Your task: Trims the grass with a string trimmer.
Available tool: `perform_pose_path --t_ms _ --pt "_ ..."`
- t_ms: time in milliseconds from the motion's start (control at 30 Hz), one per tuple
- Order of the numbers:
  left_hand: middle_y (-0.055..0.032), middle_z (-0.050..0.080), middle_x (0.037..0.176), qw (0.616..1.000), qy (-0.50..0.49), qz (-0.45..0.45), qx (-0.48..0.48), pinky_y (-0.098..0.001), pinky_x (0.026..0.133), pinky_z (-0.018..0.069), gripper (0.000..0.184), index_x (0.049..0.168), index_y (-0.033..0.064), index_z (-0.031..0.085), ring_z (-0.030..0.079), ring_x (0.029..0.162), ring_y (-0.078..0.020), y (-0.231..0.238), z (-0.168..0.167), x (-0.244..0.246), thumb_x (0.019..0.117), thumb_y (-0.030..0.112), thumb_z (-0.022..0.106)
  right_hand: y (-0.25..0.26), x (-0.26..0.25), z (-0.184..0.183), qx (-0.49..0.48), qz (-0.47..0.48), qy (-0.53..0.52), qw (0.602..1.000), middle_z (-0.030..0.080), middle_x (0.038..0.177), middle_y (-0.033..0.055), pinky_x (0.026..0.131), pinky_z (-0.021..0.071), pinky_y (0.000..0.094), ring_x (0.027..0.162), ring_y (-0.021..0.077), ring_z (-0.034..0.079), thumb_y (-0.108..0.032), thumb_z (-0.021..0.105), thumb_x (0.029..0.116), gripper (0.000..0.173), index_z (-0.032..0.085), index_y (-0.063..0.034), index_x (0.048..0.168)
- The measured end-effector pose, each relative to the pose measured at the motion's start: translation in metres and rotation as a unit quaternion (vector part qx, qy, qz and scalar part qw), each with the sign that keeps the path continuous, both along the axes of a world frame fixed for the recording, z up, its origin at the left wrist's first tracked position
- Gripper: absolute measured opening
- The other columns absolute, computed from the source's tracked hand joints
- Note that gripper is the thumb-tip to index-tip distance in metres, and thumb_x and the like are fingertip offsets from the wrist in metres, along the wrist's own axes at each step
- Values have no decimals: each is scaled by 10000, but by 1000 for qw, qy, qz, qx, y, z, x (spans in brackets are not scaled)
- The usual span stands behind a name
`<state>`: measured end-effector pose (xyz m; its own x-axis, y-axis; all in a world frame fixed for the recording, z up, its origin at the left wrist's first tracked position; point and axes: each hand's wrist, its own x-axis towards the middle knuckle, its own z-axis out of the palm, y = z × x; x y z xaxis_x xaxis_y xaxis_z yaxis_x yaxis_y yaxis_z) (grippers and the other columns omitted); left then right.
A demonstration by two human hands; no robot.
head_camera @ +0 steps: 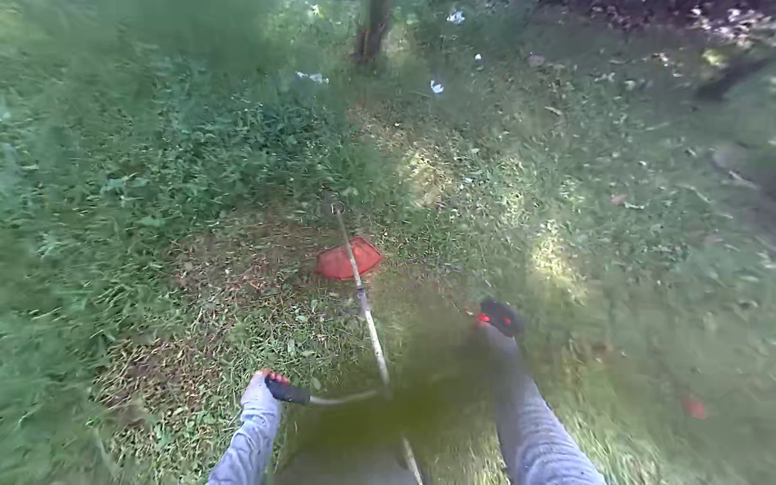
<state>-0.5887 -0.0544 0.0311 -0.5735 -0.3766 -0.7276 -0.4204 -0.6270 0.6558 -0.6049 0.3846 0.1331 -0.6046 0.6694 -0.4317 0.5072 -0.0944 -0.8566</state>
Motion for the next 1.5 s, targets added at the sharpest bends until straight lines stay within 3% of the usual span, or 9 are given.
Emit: perform_pose_path --t_ms 200,633,767,933,1067,1300,1367,1433,1500 --pt "-27 540 619 980 -2 -198 -20 -406 601 582 400 881 90 500 600 554 -190 109 -7 -56 1129 314 280 66 83 28 1 -174 -50 984 578 928 106 688 516 255 694 102 549 39 476 1006 321 485 68 1326" --pt "-77 595 724 871 -40 -487 -48 -349 659 567 353 1009 -17 595 615 628 -184 323 -5 -93 1132 231 376 179 261 -58 -51 -449 25 892 510 804 -1 553 484 220 578 48 500 -68 424 1053 197 508 -24 1226" --pt "-34 541 654 896 -27 -442 -26 -319 597 564 332 948 38 532 589 559 -157 319 4 -98 1137 216 324 188 229 -55 -67 -437 0 897 479 815 20 548 468 212 578 47 476 -57 405 1060 201 473 1 1241" --pt "-26 547 595 935 -2 -353 -42 -352 576 574 369 861 66 512 596 525 -169 271 6 -104 1129 205 301 197 156 -29 -117 -336 -100 929 545 1119 195 821 487 303 866 168 544 -12 406 1060 350 409 77 1399" --pt "-9 522 601 961 5 -275 -23 -338 578 565 376 878 85 492 582 530 -154 234 26 -110 1137 239 266 187 94 -28 -86 -277 -33 957 486 926 87 646 477 244 687 91 496 -31 410 1057 288 426 51 1332" --pt "-32 526 588 996 -14 -91 -6 -372 543 558 372 844 81 497 574 503 -184 156 0 -131 1124 264 337 171 -28 -43 -26 -40 -62 997 518 1030 140 749 487 259 793 110 518 -84 374 1086 327 405 75 1371" --pt "-22 525 587 998 2 -66 -5 -368 548 566 392 852 79 497 578 507 -173 136 1 -130 1132 272 302 142 -64 -3 -32 23 -89 995 553 1150 238 845 492 291 901 180 560 -25 373 1075 362 386 129 1402" --pt "-19 529 587 998 18 -51 -10 -376 572 568 433 839 81 498 580 520 -174 117 3 -127 1138 283 260 101 -94 22 -18 -15 -84 996 509 933 91 684 486 234 716 86 516 -30 386 1053 291 443 61 1323" --pt "-15 527 598 999 8 -30 -13 -370 582 563 429 842 82 505 575 529 -169 100 8 -126 1138 283 269 75 -117 41 -31 -5 -124 992 506 946 70 742 473 239 747 81 505 -61 368 1081 254 456 24 1304"
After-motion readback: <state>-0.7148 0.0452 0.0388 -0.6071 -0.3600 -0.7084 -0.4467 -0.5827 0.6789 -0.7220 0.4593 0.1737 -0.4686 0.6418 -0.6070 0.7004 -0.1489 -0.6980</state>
